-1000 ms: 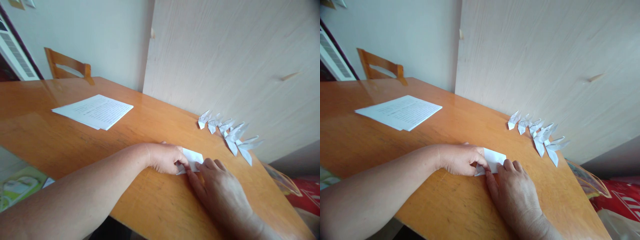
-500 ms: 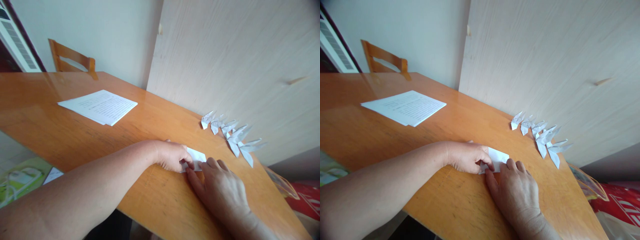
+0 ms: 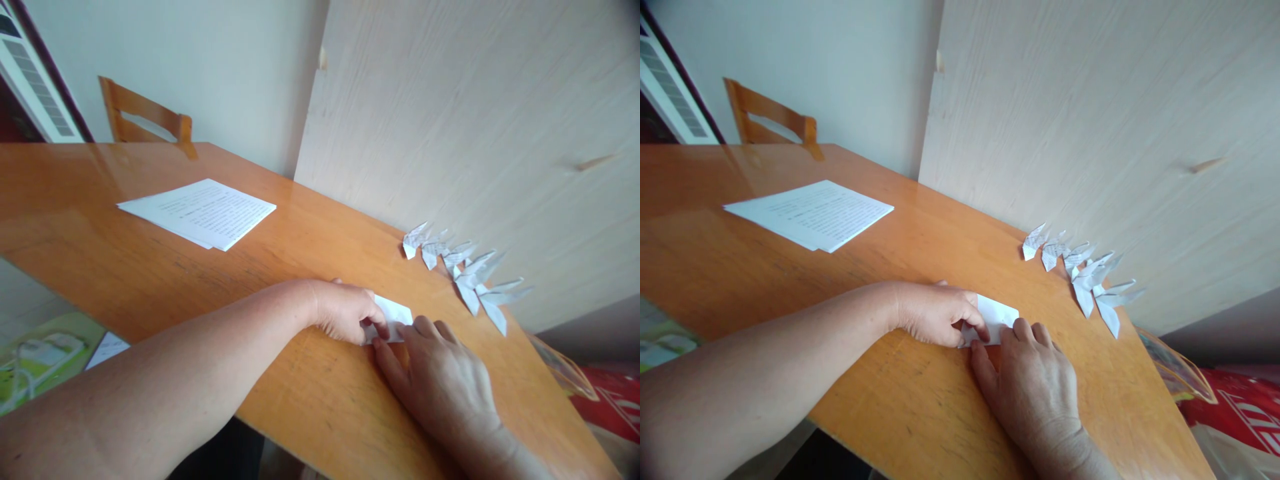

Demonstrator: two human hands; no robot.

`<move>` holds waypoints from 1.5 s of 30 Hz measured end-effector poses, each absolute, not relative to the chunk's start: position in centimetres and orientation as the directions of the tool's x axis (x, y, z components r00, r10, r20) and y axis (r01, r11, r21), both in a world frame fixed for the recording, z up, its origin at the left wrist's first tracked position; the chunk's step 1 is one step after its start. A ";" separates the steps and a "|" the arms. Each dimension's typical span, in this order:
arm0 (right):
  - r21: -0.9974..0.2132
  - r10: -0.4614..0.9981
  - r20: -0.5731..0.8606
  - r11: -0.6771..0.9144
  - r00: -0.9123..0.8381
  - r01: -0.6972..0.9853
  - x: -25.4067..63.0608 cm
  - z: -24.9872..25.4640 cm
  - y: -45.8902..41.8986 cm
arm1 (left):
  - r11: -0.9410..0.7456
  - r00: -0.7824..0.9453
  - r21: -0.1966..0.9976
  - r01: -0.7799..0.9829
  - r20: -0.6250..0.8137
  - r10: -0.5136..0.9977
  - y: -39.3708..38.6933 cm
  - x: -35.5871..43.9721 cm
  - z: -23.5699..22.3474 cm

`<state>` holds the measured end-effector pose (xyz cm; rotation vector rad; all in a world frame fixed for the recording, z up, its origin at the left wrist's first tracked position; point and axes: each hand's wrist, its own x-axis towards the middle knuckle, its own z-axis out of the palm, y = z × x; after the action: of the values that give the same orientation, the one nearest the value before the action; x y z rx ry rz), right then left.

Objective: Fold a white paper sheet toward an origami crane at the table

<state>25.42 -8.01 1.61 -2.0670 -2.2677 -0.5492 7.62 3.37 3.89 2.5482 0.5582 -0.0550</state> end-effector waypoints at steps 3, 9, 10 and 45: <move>0.236 0.962 0.249 0.051 -0.112 0.970 25.3 1.6 -8.0 | -0.773 0.911 0.488 0.406 -0.155 0.381 3.4 7.6 3.9; 0.242 0.962 0.252 0.040 -0.103 0.969 24.9 1.7 -8.0 | -0.773 0.910 0.483 0.410 -0.160 0.383 3.3 7.7 4.0; 0.241 0.963 0.250 0.040 -0.102 0.970 24.9 1.8 -8.0 | -0.773 0.909 0.483 0.412 -0.159 0.385 3.3 7.7 4.0; 0.250 0.979 0.197 0.006 -0.057 0.968 24.0 2.6 -7.8 | -0.763 0.926 0.526 0.376 -0.196 0.322 3.8 7.5 4.3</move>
<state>24.02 -7.84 2.63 -2.1795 -2.2508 -0.5101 7.45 3.81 4.30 2.5020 0.4964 -0.1251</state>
